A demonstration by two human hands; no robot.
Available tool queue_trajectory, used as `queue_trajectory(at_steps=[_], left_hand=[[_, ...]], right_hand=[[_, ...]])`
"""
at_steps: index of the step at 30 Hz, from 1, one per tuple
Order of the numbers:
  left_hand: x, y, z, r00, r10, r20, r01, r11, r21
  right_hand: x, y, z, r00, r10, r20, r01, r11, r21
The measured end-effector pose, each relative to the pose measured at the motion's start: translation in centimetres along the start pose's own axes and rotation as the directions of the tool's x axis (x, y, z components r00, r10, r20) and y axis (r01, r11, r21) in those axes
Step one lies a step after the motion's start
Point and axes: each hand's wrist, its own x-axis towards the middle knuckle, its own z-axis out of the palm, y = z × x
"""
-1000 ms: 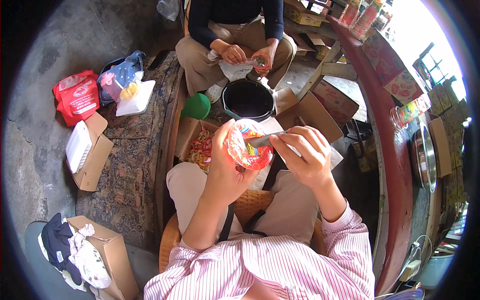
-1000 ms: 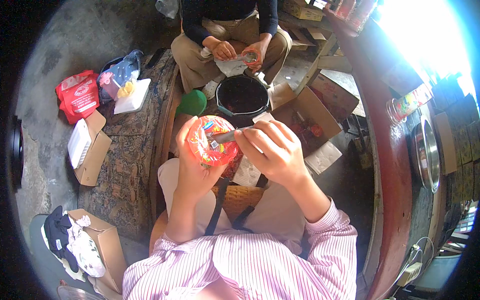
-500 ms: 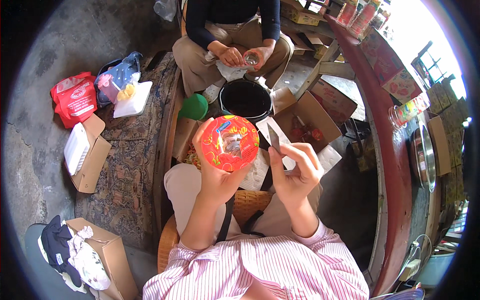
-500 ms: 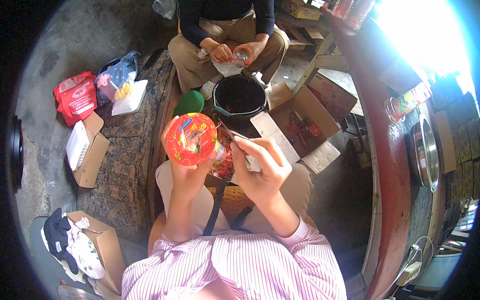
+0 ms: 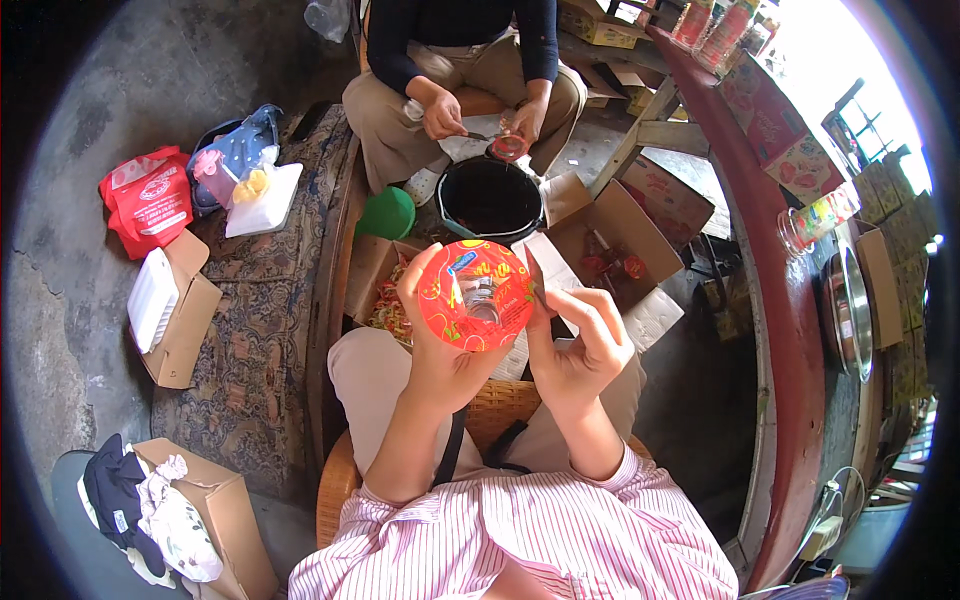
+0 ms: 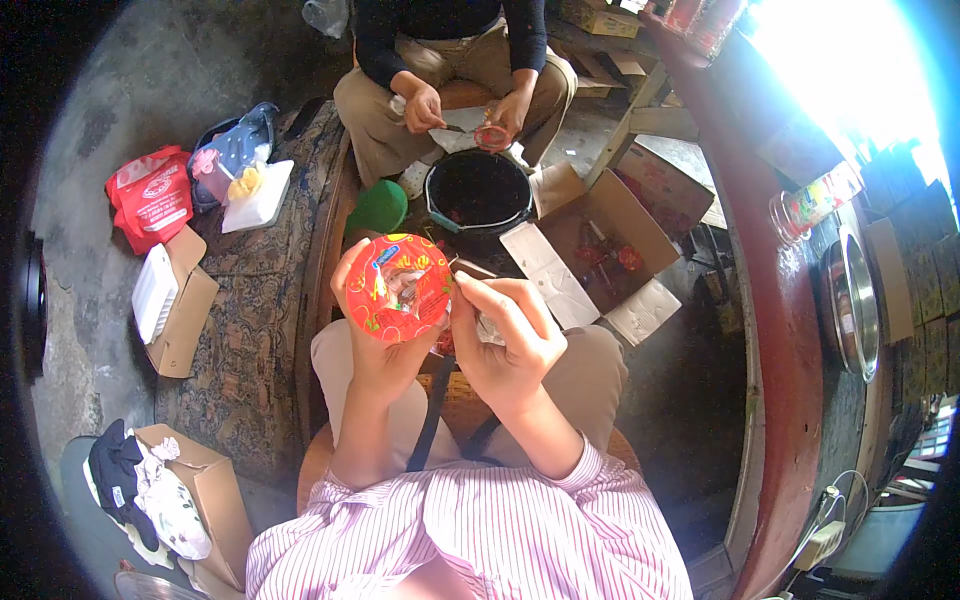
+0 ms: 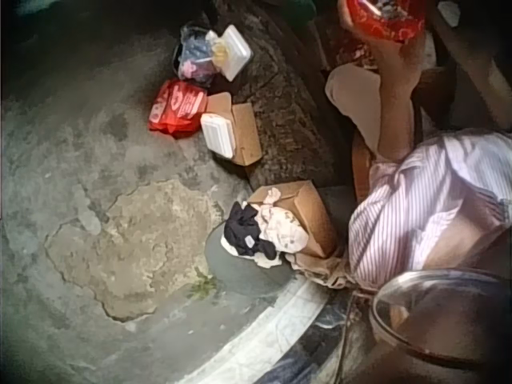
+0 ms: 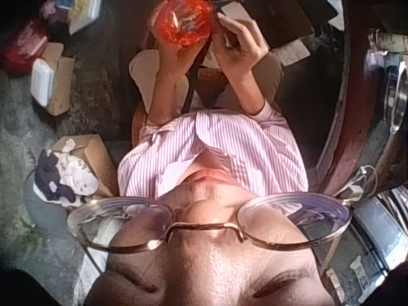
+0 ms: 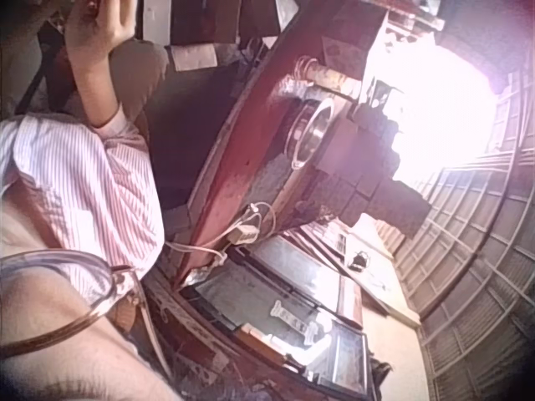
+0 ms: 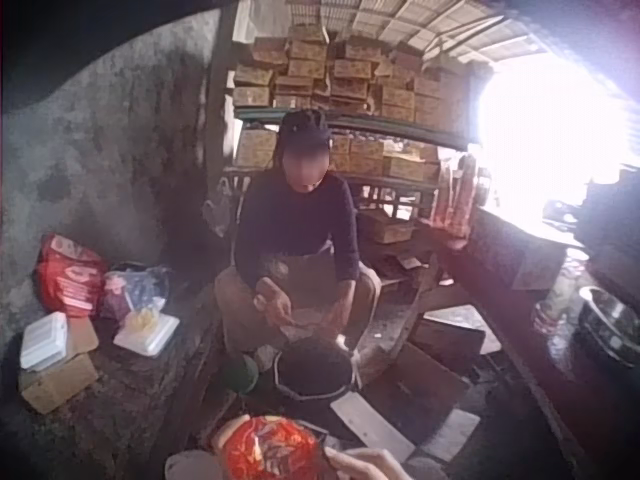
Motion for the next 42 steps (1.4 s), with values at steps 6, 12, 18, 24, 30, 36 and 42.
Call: queue_trajectory(at_steps=[6,12,18,24,30,36,42], left_hand=[[-0.2,-0.2,-0.2,0.999,-0.012,0.049,0.013,1.000,-0.013],[-0.6,-0.8,0.2,0.995,-0.066,0.081,0.077,0.988,-0.134],[0.2,0.0,-0.4,0.994,-0.104,0.016,0.106,0.982,-0.153],[0.4,0.1,-0.8,0.996,-0.064,-0.060,0.066,0.997,0.041],[0.4,0.0,-1.5,0.996,-0.025,-0.080,0.042,0.975,0.218],[0.6,0.5,-1.5,0.995,-0.083,-0.051,0.090,0.986,0.144],[0.6,0.3,-1.3,0.995,-0.096,-0.024,0.098,0.988,0.116]], right_hand=[[0.4,0.0,0.3,1.000,-0.008,-0.009,0.007,0.999,-0.046],[0.7,1.9,0.3,0.998,0.060,-0.028,-0.060,0.998,-0.008],[1.9,2.7,-0.7,0.986,-0.151,0.068,0.155,0.987,-0.048],[4.2,3.5,-1.9,0.774,-0.523,0.357,0.581,0.811,-0.070],[5.5,2.7,-1.9,0.647,-0.584,0.491,0.700,0.710,-0.077],[5.3,3.3,-1.9,0.633,-0.586,0.506,0.693,0.721,-0.032],[4.9,3.4,-2.0,0.644,-0.572,0.508,0.655,0.755,0.019]])
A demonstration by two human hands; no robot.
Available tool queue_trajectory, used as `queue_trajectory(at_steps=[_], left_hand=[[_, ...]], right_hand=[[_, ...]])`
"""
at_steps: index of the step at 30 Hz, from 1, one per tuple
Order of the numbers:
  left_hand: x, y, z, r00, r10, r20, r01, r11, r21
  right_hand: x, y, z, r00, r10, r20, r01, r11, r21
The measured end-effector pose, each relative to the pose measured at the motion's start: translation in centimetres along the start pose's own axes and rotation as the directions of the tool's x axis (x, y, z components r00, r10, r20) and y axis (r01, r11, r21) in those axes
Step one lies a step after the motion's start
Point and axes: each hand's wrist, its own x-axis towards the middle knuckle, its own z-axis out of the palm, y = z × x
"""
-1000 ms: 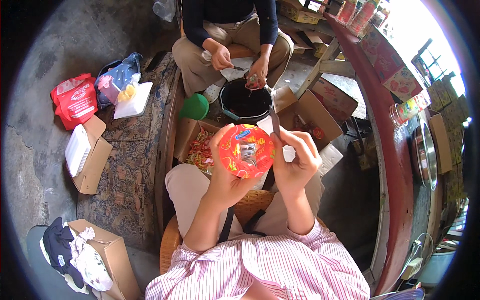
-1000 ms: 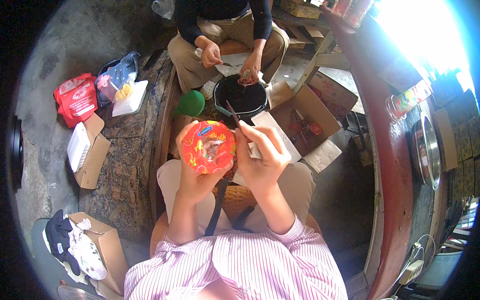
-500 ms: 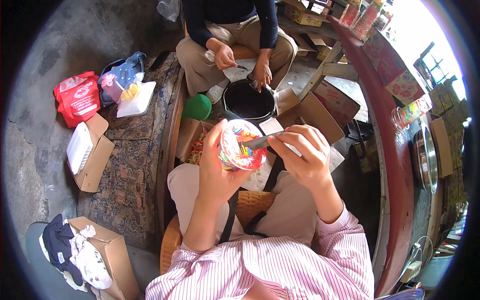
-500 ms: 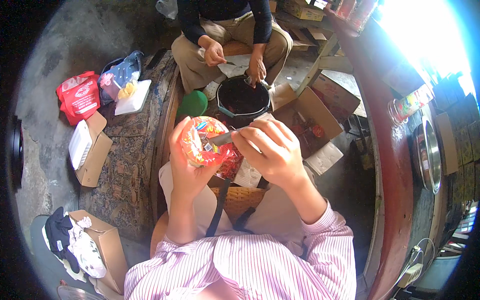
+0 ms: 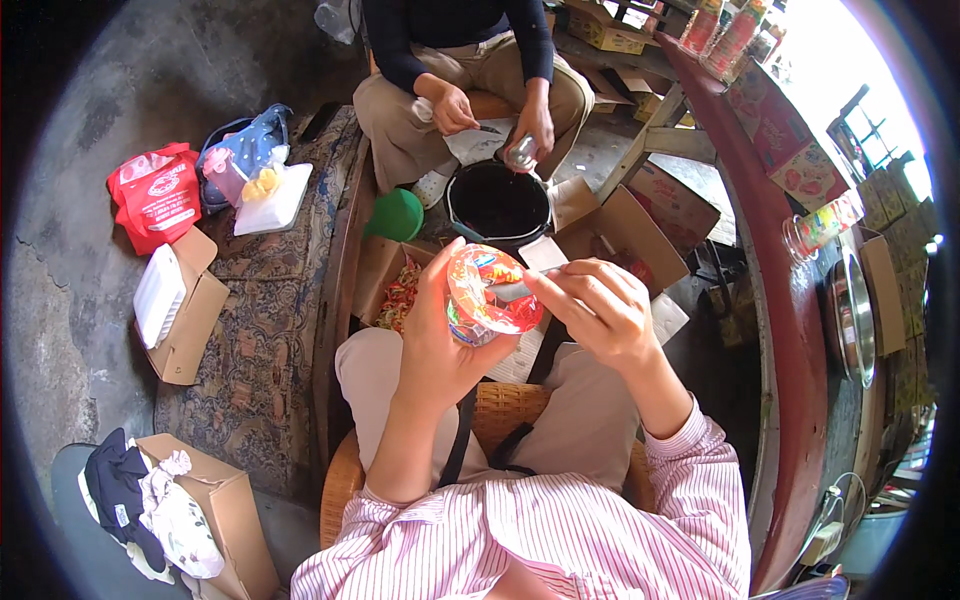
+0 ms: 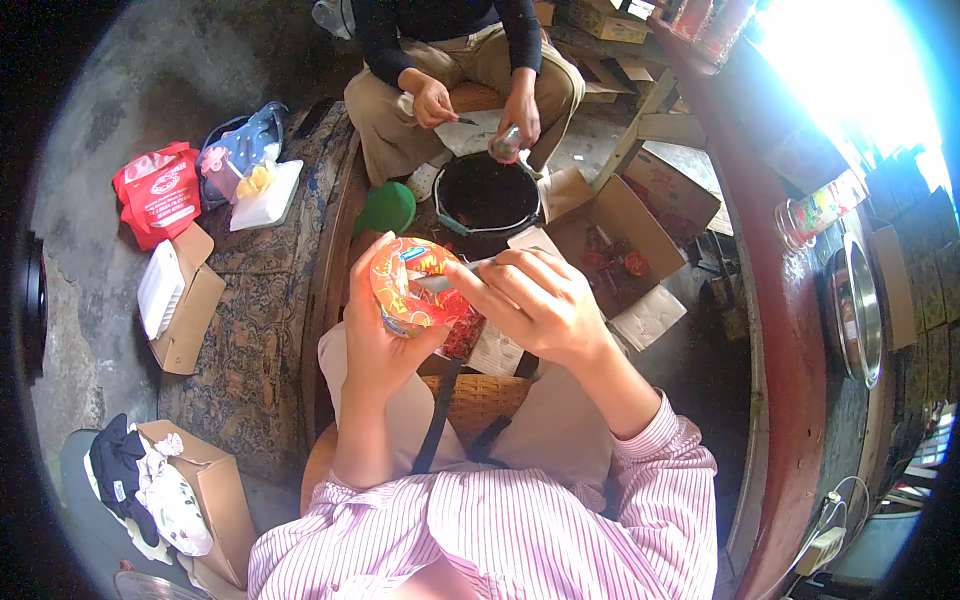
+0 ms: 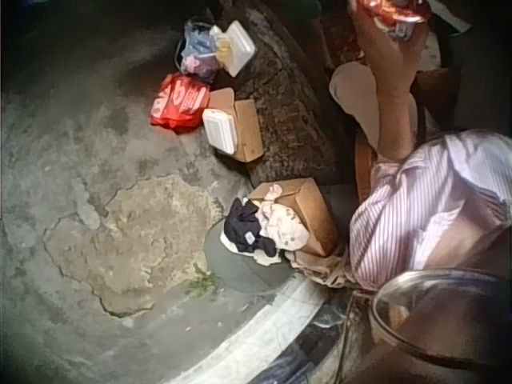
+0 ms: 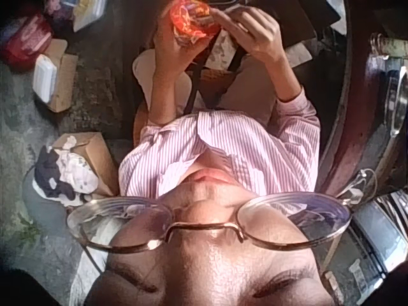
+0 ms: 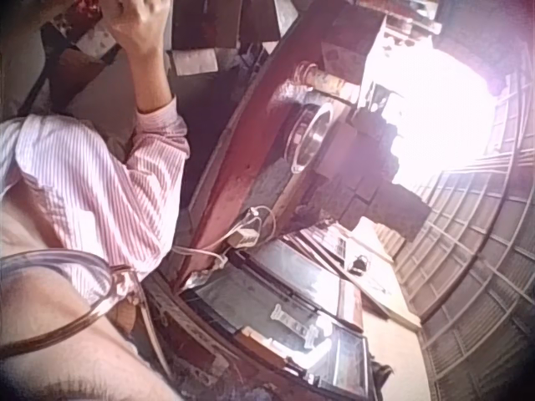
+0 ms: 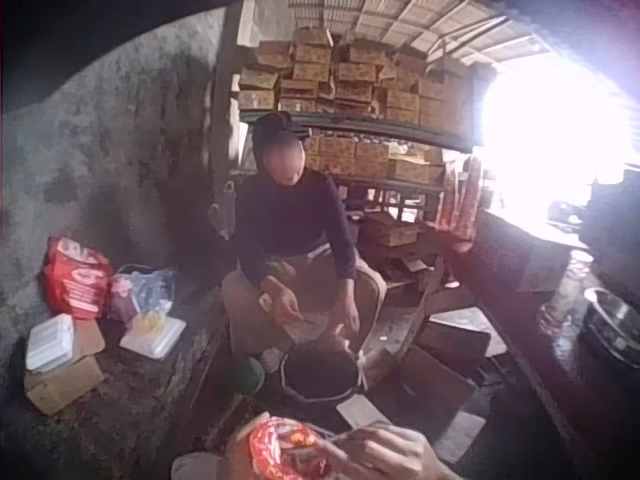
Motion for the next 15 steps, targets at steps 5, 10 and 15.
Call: queue_trajectory(at_steps=[5,10,15], left_hand=[[0.3,0.7,0.1,0.997,0.021,0.078,-0.024,0.999,0.038],[0.3,0.5,0.1,0.994,-0.042,0.105,0.052,0.993,-0.102],[0.1,-0.1,0.1,0.988,-0.083,0.127,0.103,0.983,-0.155]], right_hand=[[-0.5,0.2,0.4,1.000,0.019,-0.023,-0.019,1.000,0.010],[-0.8,0.3,0.6,0.996,0.026,-0.088,-0.025,0.999,0.020],[-0.9,0.7,-0.1,0.999,0.050,-0.009,-0.050,0.998,0.033]])
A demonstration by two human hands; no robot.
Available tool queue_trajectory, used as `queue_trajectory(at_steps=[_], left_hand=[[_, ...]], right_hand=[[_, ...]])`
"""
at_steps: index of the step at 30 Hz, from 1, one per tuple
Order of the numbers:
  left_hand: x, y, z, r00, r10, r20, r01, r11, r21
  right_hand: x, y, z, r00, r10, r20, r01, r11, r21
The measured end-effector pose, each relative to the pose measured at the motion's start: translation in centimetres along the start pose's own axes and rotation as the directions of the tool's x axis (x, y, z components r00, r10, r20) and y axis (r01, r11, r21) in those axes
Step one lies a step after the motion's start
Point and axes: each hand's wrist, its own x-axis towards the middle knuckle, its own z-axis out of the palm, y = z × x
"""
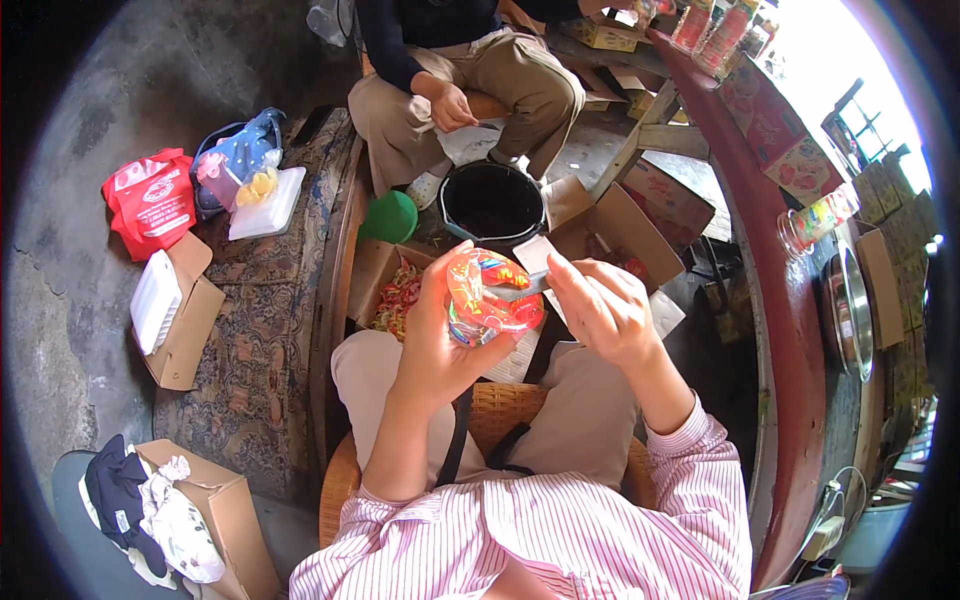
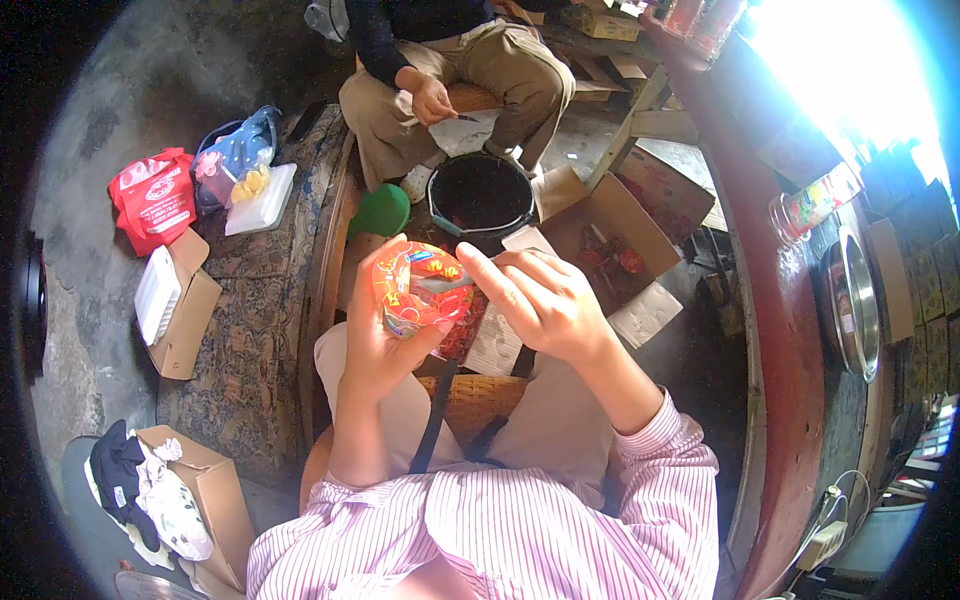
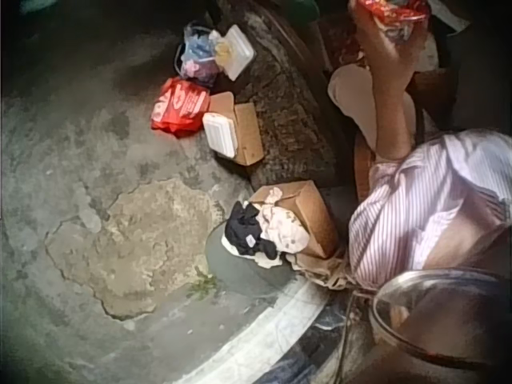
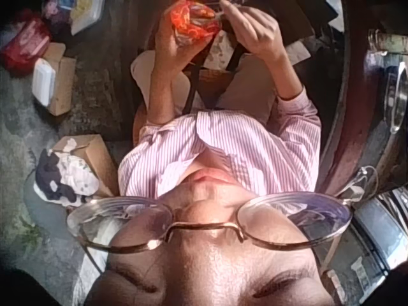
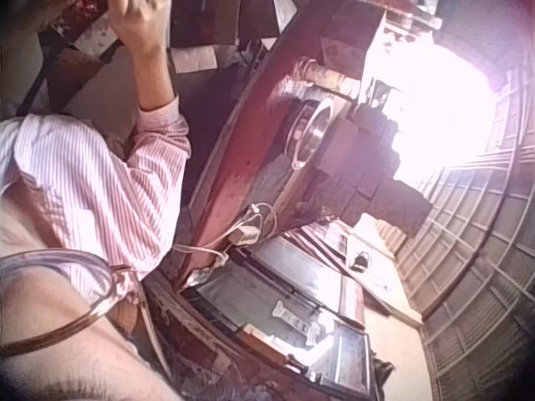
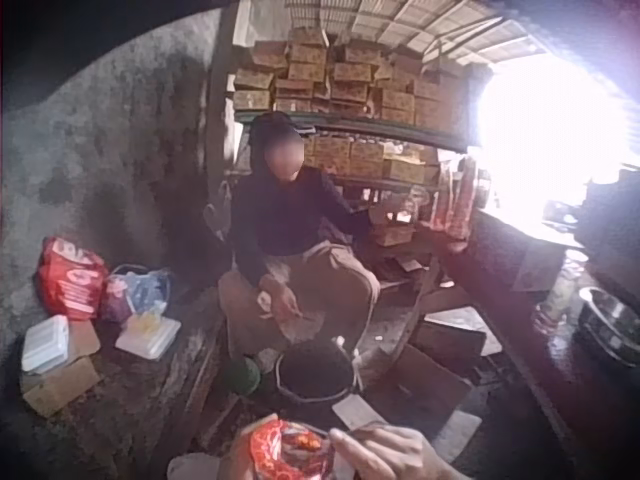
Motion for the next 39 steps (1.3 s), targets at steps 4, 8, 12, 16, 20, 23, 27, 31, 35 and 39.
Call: queue_trajectory(at_steps=[4,8,12,16,20,23,27,31,35,39], left_hand=[[0.1,0.9,0.4,0.996,-0.032,0.087,0.030,0.999,0.021],[0.1,0.6,0.0,0.994,-0.041,0.101,0.046,0.998,-0.045],[0.0,0.6,-0.1,0.991,-0.058,0.123,0.069,0.994,-0.084],[0.0,0.6,-0.1,0.987,-0.069,0.148,0.087,0.989,-0.122],[-0.2,0.5,-0.1,0.983,-0.082,0.164,0.111,0.978,-0.174],[-0.1,0.5,-0.8,0.978,-0.095,0.184,0.132,0.971,-0.201],[-0.1,0.6,-0.9,0.962,-0.150,0.228,0.194,0.963,-0.185],[-0.2,0.5,-0.3,0.970,-0.115,0.212,0.163,0.960,-0.227],[-0.4,0.0,-0.4,0.953,-0.115,0.282,0.206,0.925,-0.319],[-0.9,-0.2,-0.3,0.936,-0.101,0.338,0.235,0.893,-0.384]], right_hand=[[0.1,0.1,0.2,1.000,-0.026,-0.004,0.026,1.000,0.006],[0.1,0.1,0.2,0.999,-0.027,-0.022,0.028,0.999,0.024],[0.1,0.1,0.4,0.996,-0.064,-0.053,0.065,0.998,0.011],[0.0,0.4,0.5,0.992,-0.114,-0.054,0.112,0.993,-0.028],[0.2,0.5,0.5,0.990,-0.137,-0.043,0.136,0.991,-0.019],[0.4,0.6,0.3,0.990,-0.121,-0.066,0.120,0.993,-0.015],[0.3,0.8,0.1,0.994,-0.098,-0.055,0.098,0.995,-0.007],[0.7,0.5,0.1,0.993,-0.115,-0.039,0.115,0.993,0.011],[0.6,0.5,0.2,0.989,-0.142,-0.042,0.143,0.990,0.007],[0.8,0.2,0.6,0.987,-0.148,-0.054,0.150,0.988,0.028]])
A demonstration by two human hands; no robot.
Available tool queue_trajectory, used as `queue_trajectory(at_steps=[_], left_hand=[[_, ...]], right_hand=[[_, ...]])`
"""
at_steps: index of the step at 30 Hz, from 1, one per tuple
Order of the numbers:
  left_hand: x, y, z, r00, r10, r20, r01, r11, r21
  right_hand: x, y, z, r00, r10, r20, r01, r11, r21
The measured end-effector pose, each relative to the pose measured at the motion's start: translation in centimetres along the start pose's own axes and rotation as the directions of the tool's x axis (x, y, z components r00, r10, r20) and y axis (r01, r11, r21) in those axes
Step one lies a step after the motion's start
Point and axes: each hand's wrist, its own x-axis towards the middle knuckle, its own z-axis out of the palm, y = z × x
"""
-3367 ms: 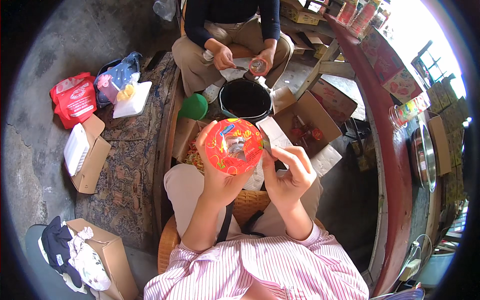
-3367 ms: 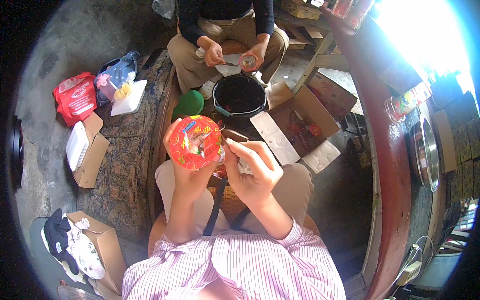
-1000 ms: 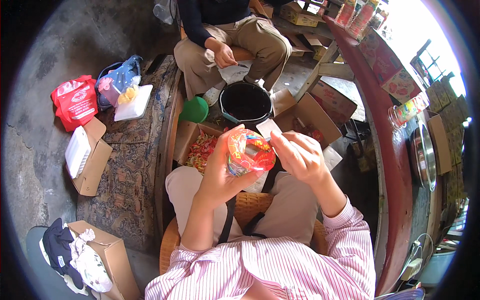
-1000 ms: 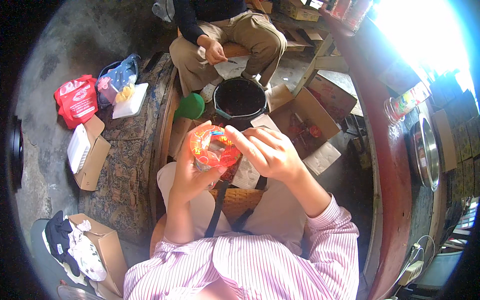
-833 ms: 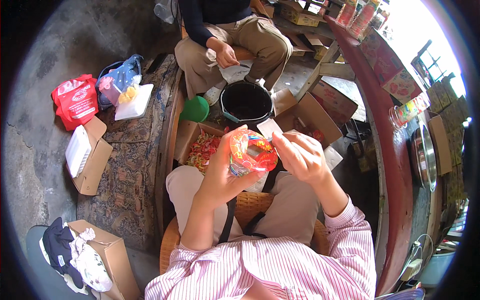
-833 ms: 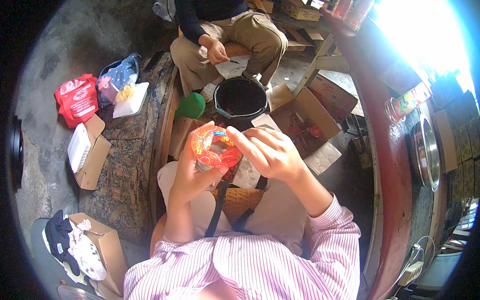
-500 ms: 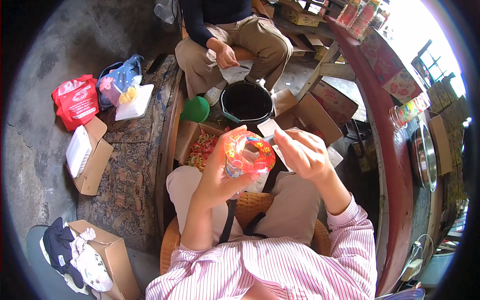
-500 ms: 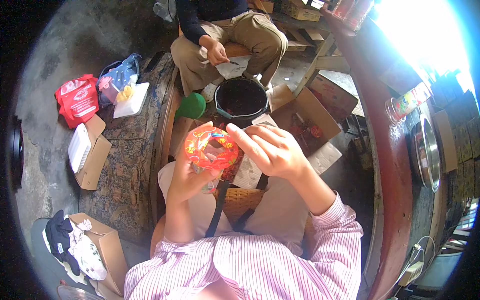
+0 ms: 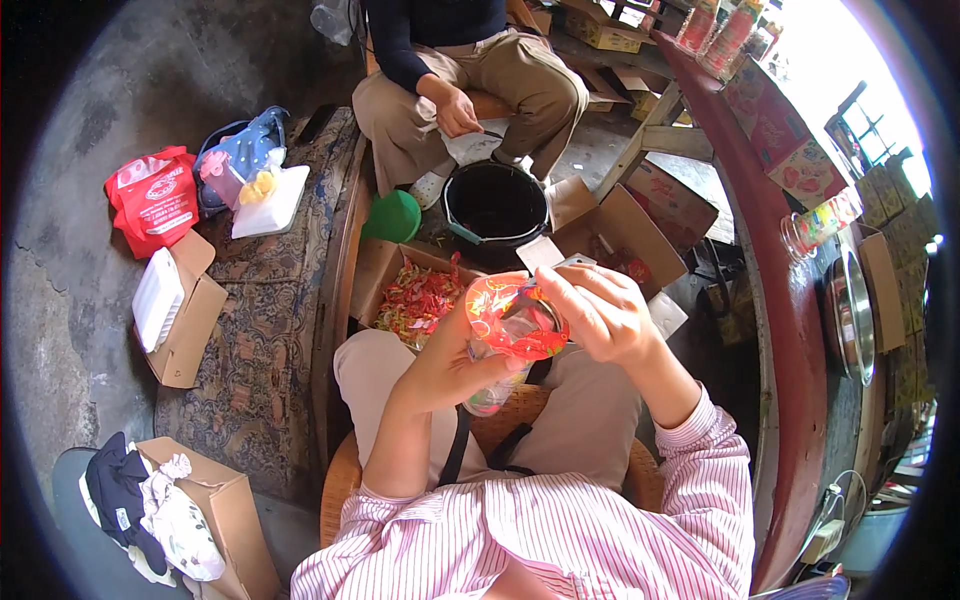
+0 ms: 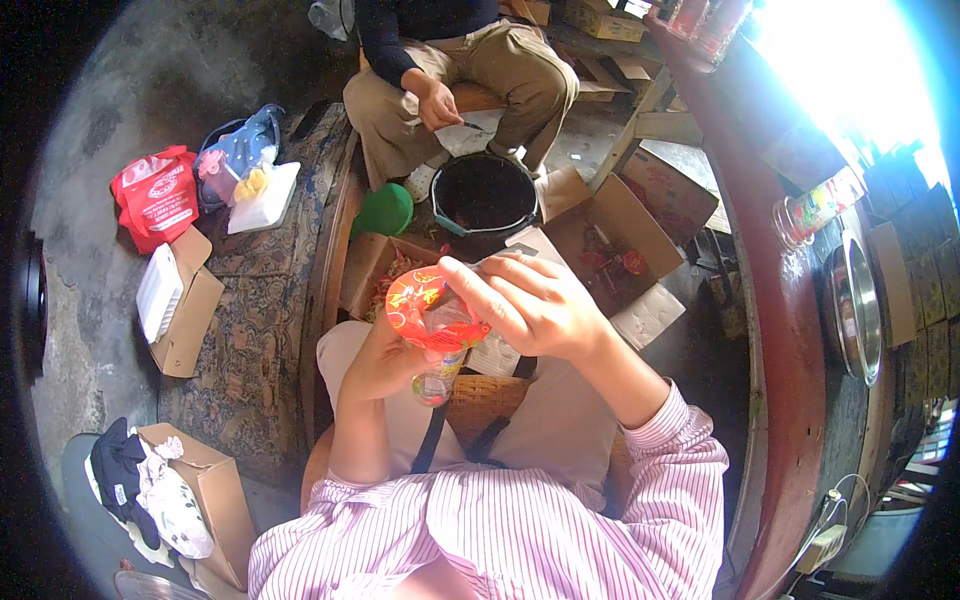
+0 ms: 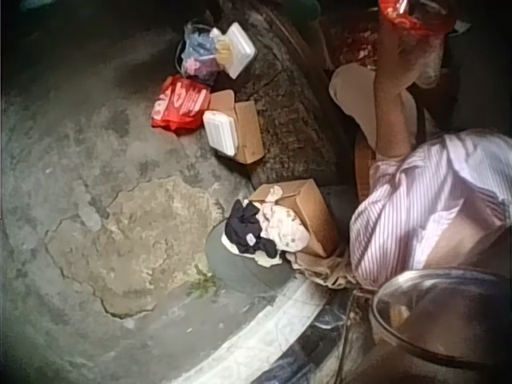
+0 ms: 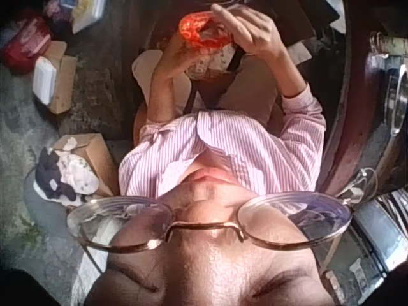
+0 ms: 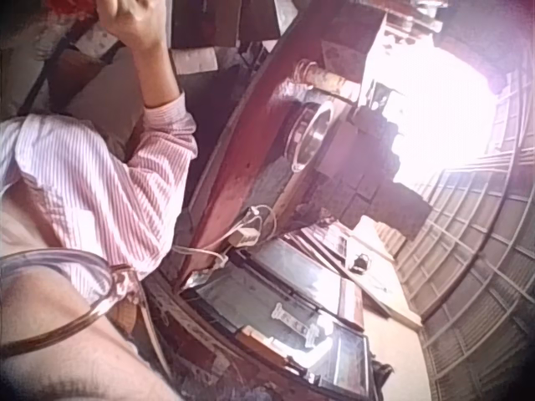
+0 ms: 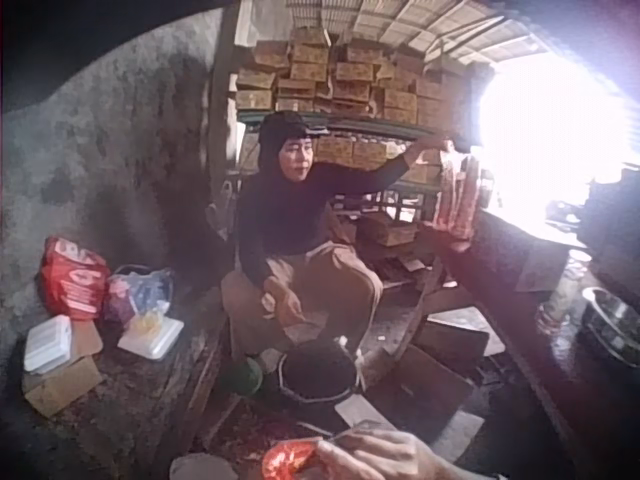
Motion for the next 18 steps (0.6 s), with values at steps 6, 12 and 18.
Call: queue_trajectory(at_steps=[6,12,18], left_hand=[[0.1,-1.9,-1.4,0.988,-0.102,0.118,0.128,0.962,-0.242],[0.4,-2.3,-1.5,1.000,-0.012,0.014,0.012,0.999,-0.050],[1.3,-0.4,-0.4,0.976,0.017,-0.219,0.002,0.996,0.087]], right_hand=[[0.2,0.2,0.1,1.000,-0.020,0.007,0.020,1.000,0.010],[0.5,0.6,-0.1,0.999,0.024,0.049,-0.026,0.998,0.050],[0.2,1.1,0.2,0.999,0.040,-0.019,-0.040,0.999,-0.029]])
